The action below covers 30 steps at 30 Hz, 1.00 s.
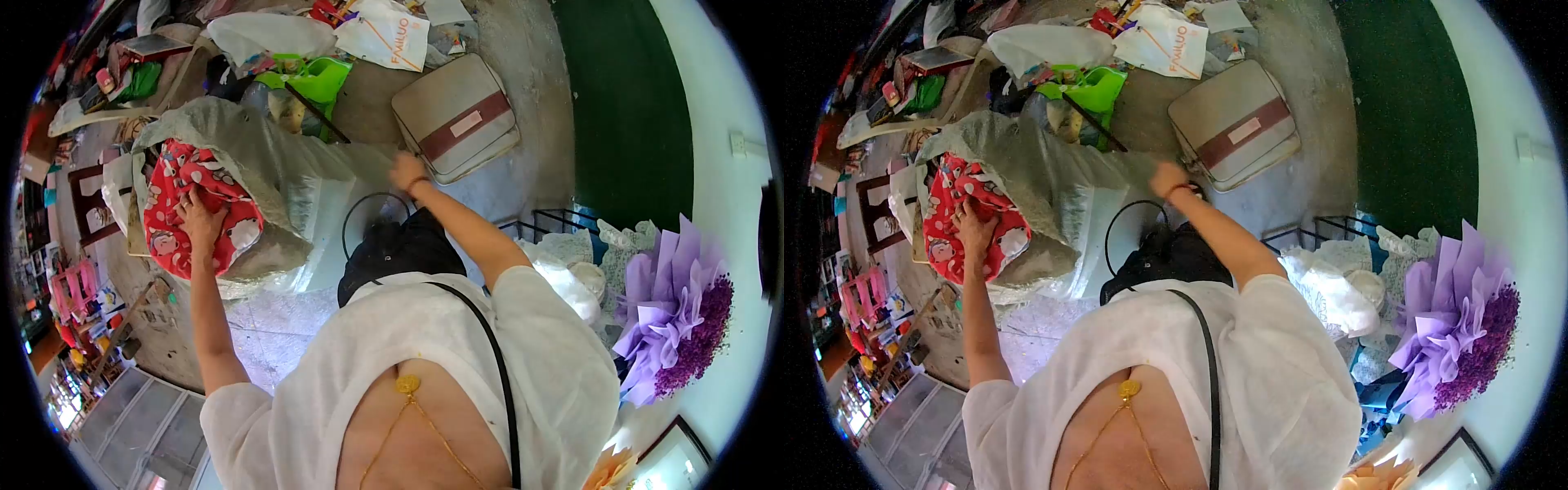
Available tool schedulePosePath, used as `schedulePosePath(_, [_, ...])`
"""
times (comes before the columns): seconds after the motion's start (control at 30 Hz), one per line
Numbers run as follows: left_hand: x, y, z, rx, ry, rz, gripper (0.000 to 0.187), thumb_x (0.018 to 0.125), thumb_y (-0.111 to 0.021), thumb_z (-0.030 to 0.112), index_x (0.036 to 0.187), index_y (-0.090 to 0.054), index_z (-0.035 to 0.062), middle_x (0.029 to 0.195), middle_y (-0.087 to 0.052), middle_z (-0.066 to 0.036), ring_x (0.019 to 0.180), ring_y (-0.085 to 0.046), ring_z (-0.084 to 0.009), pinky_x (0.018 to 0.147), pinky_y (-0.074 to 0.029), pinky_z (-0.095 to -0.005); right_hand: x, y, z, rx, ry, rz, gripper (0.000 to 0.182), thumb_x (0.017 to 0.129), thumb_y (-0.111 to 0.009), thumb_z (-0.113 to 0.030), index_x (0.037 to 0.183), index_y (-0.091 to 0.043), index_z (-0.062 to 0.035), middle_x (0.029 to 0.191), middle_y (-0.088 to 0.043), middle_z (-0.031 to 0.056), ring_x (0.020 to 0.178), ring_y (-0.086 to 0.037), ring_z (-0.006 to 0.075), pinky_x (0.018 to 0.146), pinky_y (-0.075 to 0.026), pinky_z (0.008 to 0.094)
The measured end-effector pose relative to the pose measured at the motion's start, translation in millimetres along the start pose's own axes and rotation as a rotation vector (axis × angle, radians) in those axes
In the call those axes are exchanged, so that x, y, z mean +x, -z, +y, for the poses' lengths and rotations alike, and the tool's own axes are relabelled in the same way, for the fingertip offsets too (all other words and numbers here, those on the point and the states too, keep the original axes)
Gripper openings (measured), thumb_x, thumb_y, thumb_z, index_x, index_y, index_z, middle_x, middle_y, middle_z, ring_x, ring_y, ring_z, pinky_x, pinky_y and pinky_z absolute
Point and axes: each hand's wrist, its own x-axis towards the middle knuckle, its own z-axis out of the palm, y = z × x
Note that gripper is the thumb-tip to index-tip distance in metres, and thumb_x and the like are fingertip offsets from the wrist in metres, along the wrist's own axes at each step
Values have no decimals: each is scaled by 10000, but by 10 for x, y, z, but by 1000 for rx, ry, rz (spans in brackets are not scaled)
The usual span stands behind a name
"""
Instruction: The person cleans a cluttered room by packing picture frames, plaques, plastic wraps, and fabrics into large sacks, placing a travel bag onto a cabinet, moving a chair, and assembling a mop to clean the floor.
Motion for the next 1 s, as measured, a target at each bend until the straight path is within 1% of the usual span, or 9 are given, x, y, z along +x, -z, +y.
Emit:
schedulePosePath(0.1, [-25, 119, -47, 18, -80, -20, 833, 589, -680, 421, 1235, -284, 75, 1261, -274, -215, 1159, -222, -392, 920, -241, -505, -154, -135, 1354, 39, -305, 71, 416, 669, -589, -358, 796, -597, 38, 793, -585, 225, 807, -567, 339, 719, -441, 391])
schedulePosePath(0.17, [-10, 188, -59, 37, -151, -34, 856, 586, -673, 461, 1245, -293, 66, 1264, -268, -241, 1164, -214, -416, 955, -195, -467, -264, -207, 2101, 147, -725, -28, 306, 741, -514, -226, 895, -592, 26, 858, -592, 206, 833, -590, 286, 641, -467, 355])
schedulePosePath(0.23, [-50, 353, 57, 139, -150, -63, 844, 611, -656, 458, 1263, -281, 75, 1281, -249, -244, 1187, -204, -401, 955, -191, -470, -496, -30, 2430, 443, -1047, 30, 187, 733, -427, -101, 724, -573, 15, 644, -593, 141, 644, -603, 216, 449, -449, 326])
schedulePosePath(0.37, [-115, 391, 289, 159, -227, -15, 733, 704, -580, 431, 1271, -278, 79, 1292, -232, -246, 1209, -190, -375, 960, -183, -464, -347, -299, 3273, 630, -1105, -92, 160, 751, -437, -116, 743, -540, 5, 651, -578, 119, 616, -591, 229, 393, -423, 325])
schedulePosePath(0.5, [-3, -103, 280, 86, -45, 24, 540, 816, -430, 348, 1268, -289, 89, 1284, -259, -235, 1204, -212, -370, 971, -166, -472, 91, -477, 3503, 1198, -1073, -208, 161, 776, -422, -121, 800, -526, -1, 777, -583, 131, 597, -571, 228, 447, -442, 314])
schedulePosePath(0.57, [86, -428, -102, 526, -373, 8, 521, 806, -437, 304, 1257, -304, 79, 1277, -268, -244, 1194, -229, -378, 978, -161, -460, 352, -511, 3428, 1295, -1105, -205, 161, 784, -414, -122, 826, -516, -5, 821, -578, 129, 602, -564, 227, 483, -453, 318])
schedulePosePath(0.6, [134, -592, -469, 333, -433, -104, 509, 786, -438, 243, 1247, -312, 67, 1263, -295, -242, 1199, -220, -371, 980, -160, -454, 497, -556, 3424, 1433, -1097, -216, 157, 784, -426, -127, 853, -504, -10, 845, -571, 125, 641, -558, 229, 534, -458, 331])
schedulePosePath(0.73, [-53, -847, -449, 253, -125, -168, 504, 786, -443, 243, 1241, -320, 67, 1259, -303, -235, 1196, -225, -368, 980, -161, -451, 1105, -1342, 3594, 1832, -1091, -141, 222, 791, -479, -185, 928, -457, -11, 903, -547, 115, 773, -534, 244, 656, -455, 369])
schedulePosePath(1.0, [-274, -1374, -626, 301, 22, -212, 494, 784, -453, 243, 1230, -337, 65, 1251, -319, -221, 1190, -237, -363, 982, -164, -445, 2214, -3117, 3928, 2282, -1209, 29, 615, 787, -462, -455, 1144, -329, 28, 1153, -375, 166, 973, -418, 290, 756, -412, 416])
